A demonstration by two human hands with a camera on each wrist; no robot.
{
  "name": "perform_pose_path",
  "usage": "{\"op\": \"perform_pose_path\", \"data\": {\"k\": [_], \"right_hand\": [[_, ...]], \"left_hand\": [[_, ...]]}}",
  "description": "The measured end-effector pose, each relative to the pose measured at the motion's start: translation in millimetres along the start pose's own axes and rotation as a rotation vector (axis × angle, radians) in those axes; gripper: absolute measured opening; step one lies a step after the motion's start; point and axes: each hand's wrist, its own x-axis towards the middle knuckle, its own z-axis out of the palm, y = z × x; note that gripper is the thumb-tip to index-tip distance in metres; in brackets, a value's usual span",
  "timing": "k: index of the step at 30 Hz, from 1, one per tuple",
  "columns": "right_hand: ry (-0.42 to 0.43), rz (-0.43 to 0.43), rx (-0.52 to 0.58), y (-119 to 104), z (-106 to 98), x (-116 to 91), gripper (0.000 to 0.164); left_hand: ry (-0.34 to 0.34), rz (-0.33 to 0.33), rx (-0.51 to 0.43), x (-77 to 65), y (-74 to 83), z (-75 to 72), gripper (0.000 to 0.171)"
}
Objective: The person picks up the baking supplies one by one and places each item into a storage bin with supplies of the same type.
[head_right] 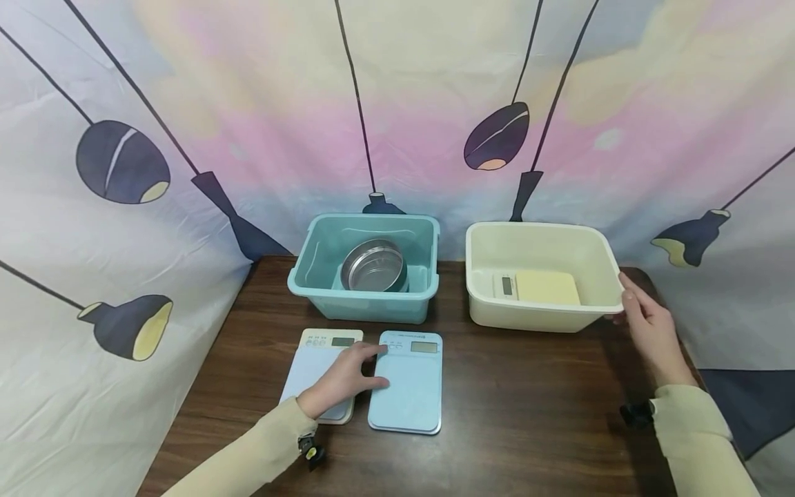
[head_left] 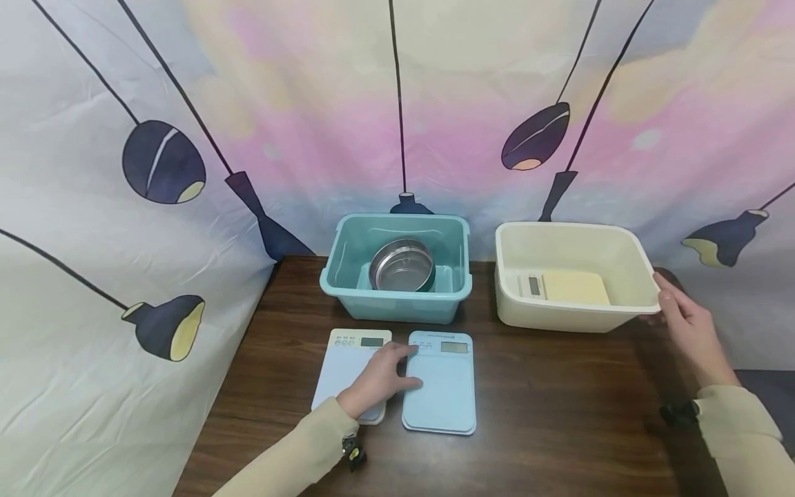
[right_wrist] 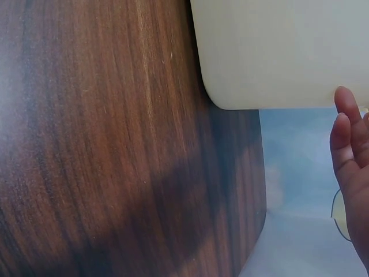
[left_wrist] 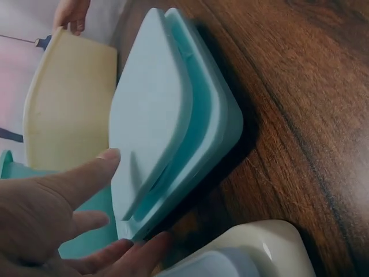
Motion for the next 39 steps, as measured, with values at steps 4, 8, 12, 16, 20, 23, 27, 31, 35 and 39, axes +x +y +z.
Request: {"op": "perform_pose_path", "data": {"k": [4,8,12,16,20,23,27,31,35,39], "right_hand": [[-0.002,0.018,-0.01,-1,1,-1,0.05],[-0.009,0.032,-0.037,-2,0,0,0.05],[-0.007,0.042,-0.054,-2,-1,3,0.05],[-0.014,0.058,-0.026,-5,-2,3,0.05],[-0.009,0.067,-0.032,-7,-1,3,0.051],[-0.004,0.058,-0.047,-7,-2,3,0.051],[0.0,0.047,-0.048,-6,-1,2,0.05],[0.003,0.033,-0.034,-3,0,2,0.05],[0.003,0.03,-0.029,-2,1,1,0.05],[-0.003,0.051,-0.049,-3,0,0,0.05]], "left_hand": [[-0.017,-0.02,0.012,1.5,1.4,2.6,0.068],[-0.033,-0.029,0.011,4.4,1.2,4.0,0.067],[-0.039,-0.006,0.02,8.9,4.3,5.4,0.059],[-0.043,-0.023,-0.019,12.0,9.4,9.4,0.048],[-0.039,-0.057,-0.047,12.9,13.3,15.7,0.042],[-0.021,-0.037,-0.003,12.9,14.5,20.2,0.041],[-0.005,0.005,0.085,12.8,14.2,24.7,0.044],[0.011,-0.008,0.11,14.7,15.1,24.4,0.053],[0.012,-0.022,0.099,20.7,17.3,20.4,0.088],[-0.039,-0.024,0.09,28.6,17.7,16.6,0.1]]}}
